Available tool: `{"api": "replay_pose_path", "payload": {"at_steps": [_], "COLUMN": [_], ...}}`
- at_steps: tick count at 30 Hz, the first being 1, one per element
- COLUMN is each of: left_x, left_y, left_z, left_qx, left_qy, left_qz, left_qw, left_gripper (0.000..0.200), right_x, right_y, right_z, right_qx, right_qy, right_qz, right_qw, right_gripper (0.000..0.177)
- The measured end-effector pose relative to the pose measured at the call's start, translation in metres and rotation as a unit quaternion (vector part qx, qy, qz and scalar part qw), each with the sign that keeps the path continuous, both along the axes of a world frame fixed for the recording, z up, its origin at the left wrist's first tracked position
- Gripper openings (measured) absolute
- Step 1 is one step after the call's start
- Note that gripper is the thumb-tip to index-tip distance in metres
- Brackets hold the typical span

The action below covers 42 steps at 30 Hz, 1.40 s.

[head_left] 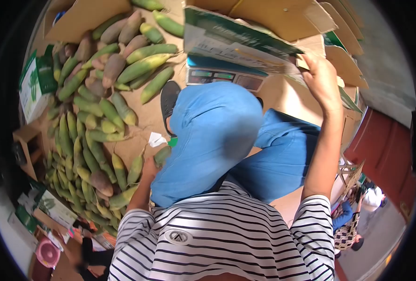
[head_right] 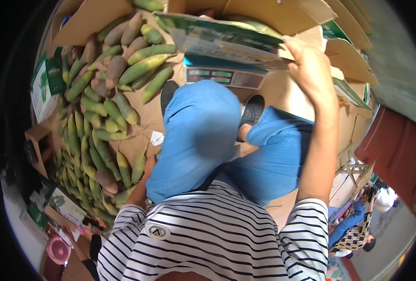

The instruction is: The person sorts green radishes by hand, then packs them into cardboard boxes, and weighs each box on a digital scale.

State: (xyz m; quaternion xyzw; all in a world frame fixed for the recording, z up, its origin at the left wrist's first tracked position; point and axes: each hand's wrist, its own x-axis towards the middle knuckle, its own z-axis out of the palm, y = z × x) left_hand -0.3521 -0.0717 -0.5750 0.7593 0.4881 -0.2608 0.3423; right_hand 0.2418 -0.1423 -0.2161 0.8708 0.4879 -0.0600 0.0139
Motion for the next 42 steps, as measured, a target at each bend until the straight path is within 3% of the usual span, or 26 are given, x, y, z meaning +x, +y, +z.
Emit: {"api": "replay_pose_path", "payload": {"at_steps": [2,5,7,10,11,12,15,17,19,20,23,25,27,29,31,32,34,36,38,41,42], "left_x": [0.029,0.060,0.094,0.195,0.220,0.249,0.329,0.364,0.393,0.410,0.407,0.379,0.328,0.261,0.172,0.139,0.065,0.019,-0.005,-0.050,-0.053], "left_y": [0.019,0.055,0.092,0.136,0.147,0.153,0.153,0.150,0.164,0.150,0.134,0.142,0.153,0.158,0.161,0.150,0.136,0.122,0.108,0.097,0.087], "left_z": [0.034,0.060,0.072,0.187,0.213,0.246,0.343,0.385,0.374,0.385,0.366,0.330,0.271,0.202,0.104,0.091,0.034,0.010,-0.002,-0.042,-0.045], "left_qx": [-0.022,-0.056,0.030,0.159,0.177,0.181,0.201,0.288,0.032,0.064,0.076,0.147,0.174,0.152,0.194,0.213,0.160,0.149,0.069,-0.081,-0.054], "left_qy": [-0.041,-0.243,-0.388,-0.466,-0.516,-0.639,-0.775,-0.749,-0.864,-0.844,-0.743,-0.715,-0.650,-0.495,-0.387,-0.304,-0.216,-0.108,0.074,0.151,0.150], "left_qz": [0.094,0.288,0.292,0.277,0.308,0.256,0.243,0.145,0.189,0.123,0.101,0.144,0.165,0.207,0.121,0.041,0.022,-0.013,0.018,-0.016,-0.017], "left_qw": [0.994,0.924,0.874,0.825,0.780,0.702,0.547,0.579,0.466,0.518,0.657,0.668,0.721,0.830,0.893,0.928,0.963,0.983,0.995,0.985,0.987], "left_gripper": [0.046,0.052,0.055,0.058,0.057,0.053,0.044,0.037,0.032,0.029,0.034,0.038,0.033,0.030,0.033,0.036,0.038,0.047,0.052,0.051,0.049], "right_x": [0.003,-0.010,-0.010,-0.007,-0.008,-0.007,-0.008,-0.006,-0.006,-0.007,-0.007,-0.006,-0.008,-0.009,-0.010,-0.011,-0.011,-0.012,-0.010,-0.010,-0.011], "right_y": [-0.006,0.003,0.002,-0.001,-0.002,-0.003,-0.004,-0.003,-0.002,-0.002,-0.002,-0.004,-0.005,-0.005,-0.004,-0.003,0.000,0.000,0.001,0.005,0.005], "right_z": [-0.004,0.005,0.005,-0.004,-0.005,-0.009,-0.007,-0.006,-0.006,-0.005,-0.005,-0.006,-0.004,-0.004,-0.010,-0.007,-0.004,-0.003,-0.005,0.002,0.002], "right_qx": [0.041,0.056,0.061,0.121,0.128,0.143,0.145,0.139,0.136,0.131,0.124,0.130,0.116,0.125,0.157,0.134,0.111,0.102,0.108,0.052,0.052], "right_qy": [-0.003,0.014,0.030,0.025,0.021,0.016,0.019,0.021,0.022,0.023,0.026,0.030,0.017,0.010,0.011,0.020,0.021,0.019,0.014,0.027,0.011], "right_qz": [0.041,0.032,0.031,0.054,0.051,0.062,0.058,0.058,0.058,0.055,0.055,0.058,0.056,0.069,0.096,0.087,0.066,0.056,0.063,0.036,0.036], "right_qw": [0.998,0.998,0.997,0.991,0.990,0.988,0.988,0.988,0.989,0.990,0.990,0.989,0.991,0.990,0.983,0.987,0.991,0.993,0.992,0.998,0.998], "right_gripper": [0.045,0.043,0.042,0.041,0.040,0.039,0.039,0.038,0.037,0.036,0.033,0.031,0.030,0.029,0.029,0.030,0.030,0.030,0.031,0.035,0.036]}}
